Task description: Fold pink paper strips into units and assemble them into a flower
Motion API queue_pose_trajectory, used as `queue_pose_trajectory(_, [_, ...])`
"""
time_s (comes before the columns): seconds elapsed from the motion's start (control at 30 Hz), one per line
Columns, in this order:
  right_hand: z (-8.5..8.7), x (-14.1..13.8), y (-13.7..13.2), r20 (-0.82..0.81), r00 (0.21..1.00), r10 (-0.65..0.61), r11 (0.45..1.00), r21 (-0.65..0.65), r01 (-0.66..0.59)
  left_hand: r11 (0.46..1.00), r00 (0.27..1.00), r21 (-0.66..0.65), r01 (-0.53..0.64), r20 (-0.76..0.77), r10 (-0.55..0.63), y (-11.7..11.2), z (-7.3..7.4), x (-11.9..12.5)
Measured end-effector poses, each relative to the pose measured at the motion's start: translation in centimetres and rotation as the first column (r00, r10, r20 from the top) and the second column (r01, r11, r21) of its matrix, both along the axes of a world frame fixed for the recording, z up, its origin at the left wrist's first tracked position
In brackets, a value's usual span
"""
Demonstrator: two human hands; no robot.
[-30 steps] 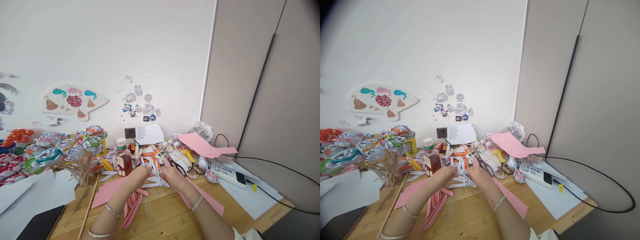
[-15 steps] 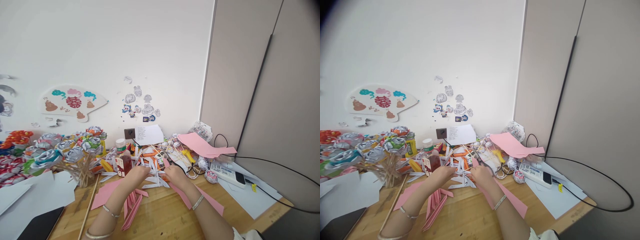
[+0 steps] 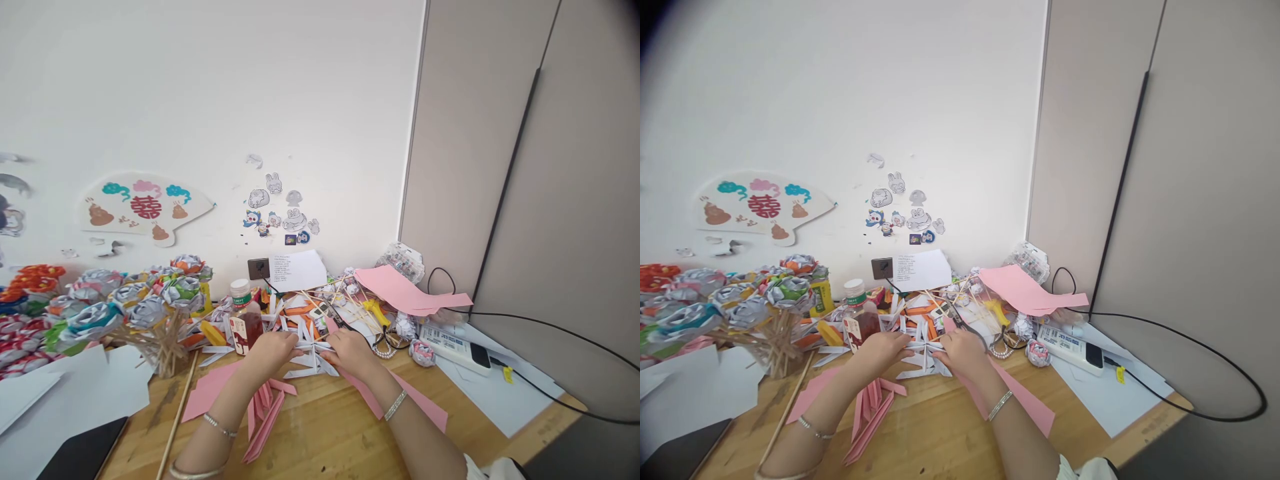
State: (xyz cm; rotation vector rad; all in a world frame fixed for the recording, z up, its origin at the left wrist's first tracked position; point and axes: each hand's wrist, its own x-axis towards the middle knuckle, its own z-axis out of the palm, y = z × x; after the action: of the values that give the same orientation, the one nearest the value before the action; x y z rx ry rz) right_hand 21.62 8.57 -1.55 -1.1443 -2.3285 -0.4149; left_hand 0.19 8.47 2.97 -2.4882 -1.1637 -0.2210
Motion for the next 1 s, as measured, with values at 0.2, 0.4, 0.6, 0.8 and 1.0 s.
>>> queue_pose_trajectory(0.2, [-0.3,-0.3,0.4,0.083,0.996,-0.043,0.999,-0.024,0.045,0.999,1.000,-0.034,0.001,0.011,-0.001,0.7,-1.0,0.3])
queue_pose_trajectory(0.4, [-0.1,-0.2,0.3,0.074,0.997,-0.023,1.000,-0.017,0.024,0.996,0.997,-0.087,0.014,0.082,-0.007,0.1,-0.7,0.6])
queue_pose_trajectory(0.6, [0.3,-0.6,-0.3,-0.095,0.992,-0.084,0.996,0.023,0.087,0.949,0.827,-0.314,0.025,0.540,0.157,-0.1,-0.4,1.5])
queue_pose_trajectory(0.8, [0.4,-1.2,-1.1,-0.333,0.926,-0.177,0.984,-0.078,0.160,0.732,0.184,-0.543,0.410,0.836,0.517,-0.3,-0.7,3.9])
queue_pose_trajectory(1.0, [1.1,-1.5,-1.6,-0.448,0.893,-0.048,0.999,-0.037,0.035,0.726,0.236,-0.509,0.463,0.860,0.452,-0.4,-0.5,3.8])
